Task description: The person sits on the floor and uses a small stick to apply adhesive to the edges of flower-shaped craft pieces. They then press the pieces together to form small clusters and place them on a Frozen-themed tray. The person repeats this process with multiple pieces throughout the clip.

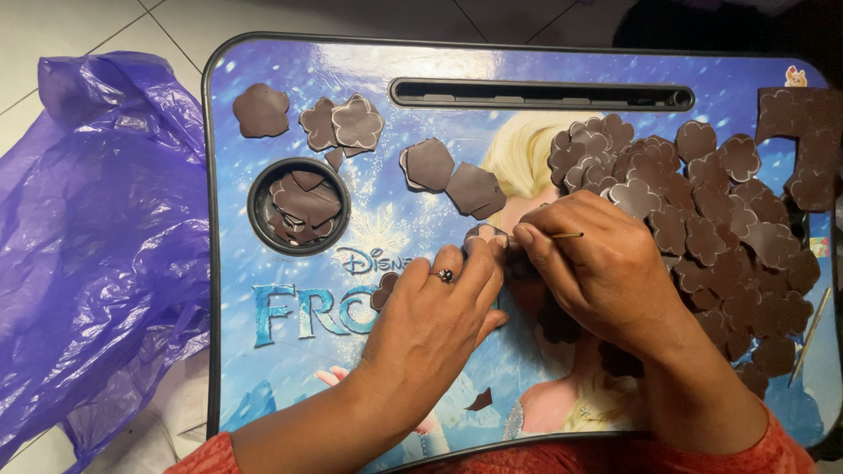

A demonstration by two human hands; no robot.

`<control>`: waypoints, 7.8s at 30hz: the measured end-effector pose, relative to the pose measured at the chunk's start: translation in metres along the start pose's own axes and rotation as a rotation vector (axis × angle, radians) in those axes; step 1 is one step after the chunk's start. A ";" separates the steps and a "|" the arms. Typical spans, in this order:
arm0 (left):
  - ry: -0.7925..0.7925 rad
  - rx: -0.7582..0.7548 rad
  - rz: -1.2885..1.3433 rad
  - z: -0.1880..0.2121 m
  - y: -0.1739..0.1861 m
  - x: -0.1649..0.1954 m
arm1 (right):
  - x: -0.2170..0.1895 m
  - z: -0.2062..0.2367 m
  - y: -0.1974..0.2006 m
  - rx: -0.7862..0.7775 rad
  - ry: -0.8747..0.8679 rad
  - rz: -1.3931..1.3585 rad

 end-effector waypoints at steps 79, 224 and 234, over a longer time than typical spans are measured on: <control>0.087 0.227 0.679 -0.015 -0.008 -0.046 | -0.012 0.005 -0.008 -0.091 0.108 -0.083; 0.392 0.203 0.834 -0.023 -0.008 -0.053 | 0.024 0.013 0.013 0.208 -0.256 -0.253; 0.717 0.468 1.356 -0.013 -0.043 -0.080 | -0.006 0.005 -0.008 0.004 -0.207 0.083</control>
Point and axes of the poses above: each hand's wrist, its own z-axis away from the middle knuckle, its own y-axis out of the back of the hand, x = y × z, the point moved 6 cm from there along -z, towards the middle knuckle, and after that the axes turned 2 degrees about -x, right-handed, at the moved point
